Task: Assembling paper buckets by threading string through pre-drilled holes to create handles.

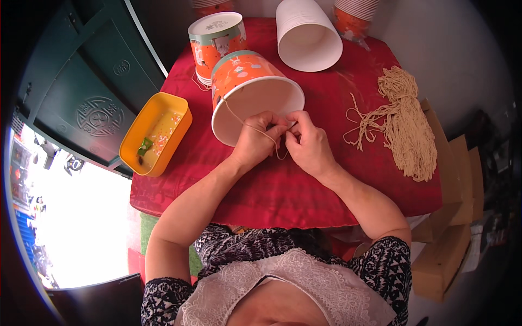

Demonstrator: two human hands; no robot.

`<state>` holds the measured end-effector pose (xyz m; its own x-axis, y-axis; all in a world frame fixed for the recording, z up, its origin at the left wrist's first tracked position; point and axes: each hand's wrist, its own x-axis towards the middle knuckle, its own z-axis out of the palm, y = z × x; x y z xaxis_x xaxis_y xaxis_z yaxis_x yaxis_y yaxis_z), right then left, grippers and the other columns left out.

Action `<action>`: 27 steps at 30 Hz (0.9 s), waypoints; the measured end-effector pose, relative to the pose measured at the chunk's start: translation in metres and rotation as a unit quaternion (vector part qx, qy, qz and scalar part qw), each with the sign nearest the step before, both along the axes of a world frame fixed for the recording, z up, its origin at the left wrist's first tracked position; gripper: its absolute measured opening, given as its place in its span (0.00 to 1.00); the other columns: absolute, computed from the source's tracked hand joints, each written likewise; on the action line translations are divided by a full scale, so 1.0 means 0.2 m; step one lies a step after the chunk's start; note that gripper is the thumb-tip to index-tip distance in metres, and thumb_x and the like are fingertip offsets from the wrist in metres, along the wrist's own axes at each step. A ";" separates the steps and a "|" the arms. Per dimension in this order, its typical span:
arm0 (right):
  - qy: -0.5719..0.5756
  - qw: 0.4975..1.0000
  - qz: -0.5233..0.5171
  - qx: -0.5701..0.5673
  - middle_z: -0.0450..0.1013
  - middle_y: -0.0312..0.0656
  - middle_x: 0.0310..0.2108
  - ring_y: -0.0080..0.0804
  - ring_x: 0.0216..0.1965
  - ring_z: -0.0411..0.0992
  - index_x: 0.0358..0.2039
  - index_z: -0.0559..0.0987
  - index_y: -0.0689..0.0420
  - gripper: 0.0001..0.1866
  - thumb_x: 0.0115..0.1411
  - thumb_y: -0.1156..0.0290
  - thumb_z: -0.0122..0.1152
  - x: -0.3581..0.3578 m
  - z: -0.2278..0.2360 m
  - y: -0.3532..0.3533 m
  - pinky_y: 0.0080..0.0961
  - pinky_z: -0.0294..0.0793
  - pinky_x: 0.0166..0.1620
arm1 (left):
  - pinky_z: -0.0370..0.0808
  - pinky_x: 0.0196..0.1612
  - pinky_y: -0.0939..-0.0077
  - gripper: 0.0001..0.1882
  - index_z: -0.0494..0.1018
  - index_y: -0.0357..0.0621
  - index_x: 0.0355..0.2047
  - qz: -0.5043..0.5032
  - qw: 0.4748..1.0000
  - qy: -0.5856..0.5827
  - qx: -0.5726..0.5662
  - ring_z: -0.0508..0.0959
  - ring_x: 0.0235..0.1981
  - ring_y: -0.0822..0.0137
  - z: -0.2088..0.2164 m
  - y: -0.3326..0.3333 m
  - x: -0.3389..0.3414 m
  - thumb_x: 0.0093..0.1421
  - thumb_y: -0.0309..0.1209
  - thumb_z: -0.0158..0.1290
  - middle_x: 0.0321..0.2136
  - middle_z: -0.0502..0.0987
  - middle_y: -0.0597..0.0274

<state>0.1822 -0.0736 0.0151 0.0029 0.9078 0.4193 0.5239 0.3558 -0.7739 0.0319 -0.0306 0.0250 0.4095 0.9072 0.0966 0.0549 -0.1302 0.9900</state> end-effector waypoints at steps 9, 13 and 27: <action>-0.005 0.999 0.015 0.030 0.76 0.54 0.26 0.50 0.28 0.77 0.34 0.73 0.65 0.06 0.55 0.82 0.56 0.02 -0.02 0.03 0.38 0.76 0.30 | 0.65 0.13 0.84 0.04 0.73 0.36 0.31 -0.007 0.998 0.057 0.005 0.70 0.14 0.78 0.04 0.02 -0.02 0.63 0.23 0.53 0.19 0.74 0.63; -0.037 0.997 0.001 0.064 0.75 0.53 0.25 0.49 0.28 0.77 0.31 0.73 0.65 0.03 0.55 0.82 0.57 0.02 -0.02 0.03 0.37 0.75 0.30 | 0.65 0.13 0.84 0.04 0.71 0.36 0.30 -0.006 0.998 0.057 0.010 0.70 0.13 0.78 0.03 0.03 -0.03 0.63 0.23 0.52 0.19 0.74 0.62; 0.050 0.998 0.010 -0.047 0.76 0.42 0.23 0.23 0.18 0.73 0.36 0.75 0.65 0.05 0.60 0.79 0.56 -0.01 -0.01 0.01 0.23 0.71 0.20 | 0.66 0.13 0.81 0.03 0.71 0.36 0.30 -0.010 0.998 0.064 0.013 0.71 0.14 0.76 0.00 0.04 -0.03 0.62 0.22 0.52 0.18 0.74 0.62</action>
<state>0.1796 -0.0719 0.0130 0.0223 0.9432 0.3315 0.4367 0.2891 -0.8519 0.0254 -0.0236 0.0244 0.4384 0.8964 0.0658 0.1774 -0.1581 0.9714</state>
